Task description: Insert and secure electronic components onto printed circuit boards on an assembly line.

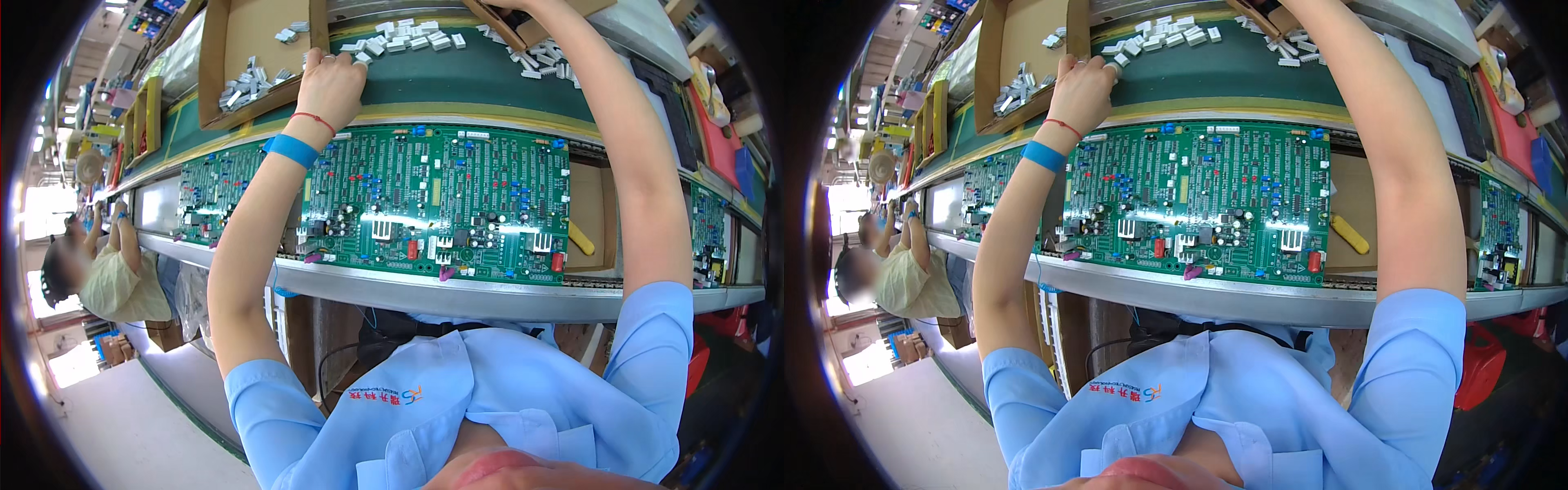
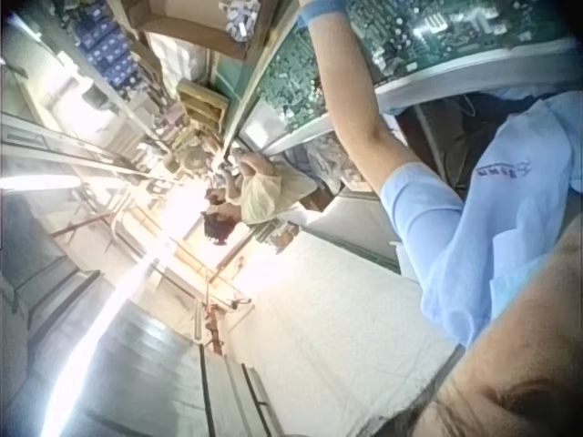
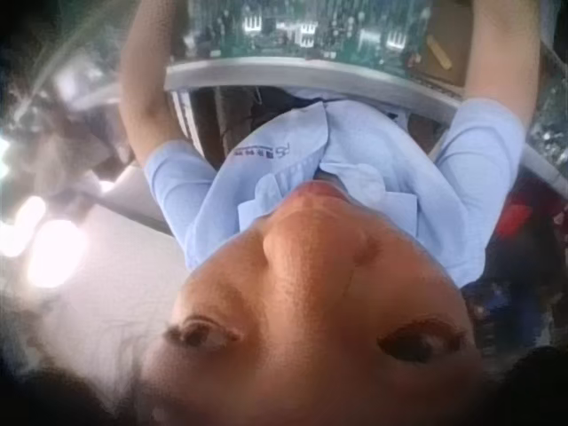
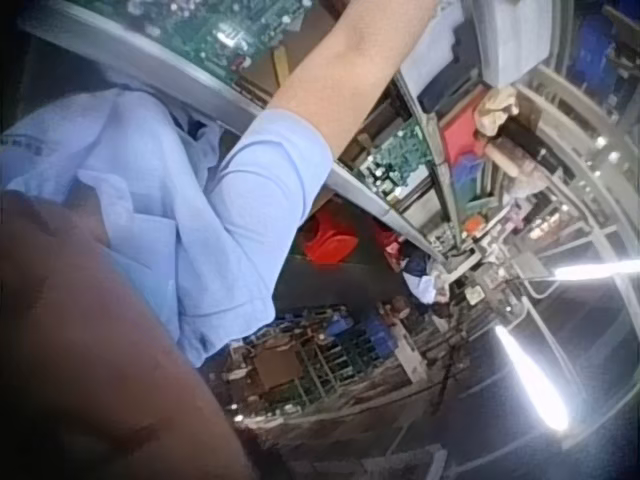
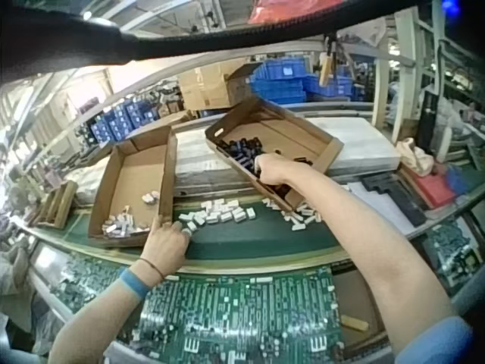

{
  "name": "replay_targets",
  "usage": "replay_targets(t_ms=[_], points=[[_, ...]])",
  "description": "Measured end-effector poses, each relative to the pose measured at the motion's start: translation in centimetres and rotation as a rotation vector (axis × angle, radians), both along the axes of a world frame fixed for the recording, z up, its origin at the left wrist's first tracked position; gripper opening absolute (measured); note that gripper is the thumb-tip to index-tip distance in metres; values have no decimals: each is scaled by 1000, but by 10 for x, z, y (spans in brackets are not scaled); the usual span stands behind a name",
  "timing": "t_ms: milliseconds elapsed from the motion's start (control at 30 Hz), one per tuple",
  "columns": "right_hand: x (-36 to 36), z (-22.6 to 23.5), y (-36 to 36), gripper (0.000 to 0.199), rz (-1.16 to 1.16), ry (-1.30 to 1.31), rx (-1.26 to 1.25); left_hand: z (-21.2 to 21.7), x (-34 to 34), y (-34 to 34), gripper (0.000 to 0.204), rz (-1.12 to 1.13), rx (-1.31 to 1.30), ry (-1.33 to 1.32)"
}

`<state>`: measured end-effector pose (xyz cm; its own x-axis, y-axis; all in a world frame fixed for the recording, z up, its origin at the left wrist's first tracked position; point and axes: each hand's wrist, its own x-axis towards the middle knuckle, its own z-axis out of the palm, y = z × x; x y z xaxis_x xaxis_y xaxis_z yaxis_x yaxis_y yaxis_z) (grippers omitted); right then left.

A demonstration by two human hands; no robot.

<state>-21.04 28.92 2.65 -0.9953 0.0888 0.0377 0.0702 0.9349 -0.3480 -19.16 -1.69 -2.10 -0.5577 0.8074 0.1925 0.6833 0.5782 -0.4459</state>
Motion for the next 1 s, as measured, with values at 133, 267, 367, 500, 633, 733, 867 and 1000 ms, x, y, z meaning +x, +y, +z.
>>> replay_targets(t_ms=[133,267,367,500,633,733,867,1000], points=[[16,11,-16,28,-85,47,202,21,21,0,12,13,211,-89],[-21,-41,21,23,-36,336,166,35,50,-13,14,-78,429,-114],[-59,-58,51,35,-76,243,-512,36,64,-25,18,-65,456,-99],[-44,-32,116,30,-286,457,-1687,46,74,-19,21,-77,468,-161],[-60,-44,193,34,-288,494,-2194,46,79,-17,21,-82,501,-197],[-63,-50,197,35,-53,144,-2420,44,85,-30,20,-59,542,-221],[-53,-52,228,32,-52,39,-2204,45,83,-26,18,-20,516,-221],[-55,-24,251,26,-86,-186,-1927,55,71,-12,15,-50,469,-86]])
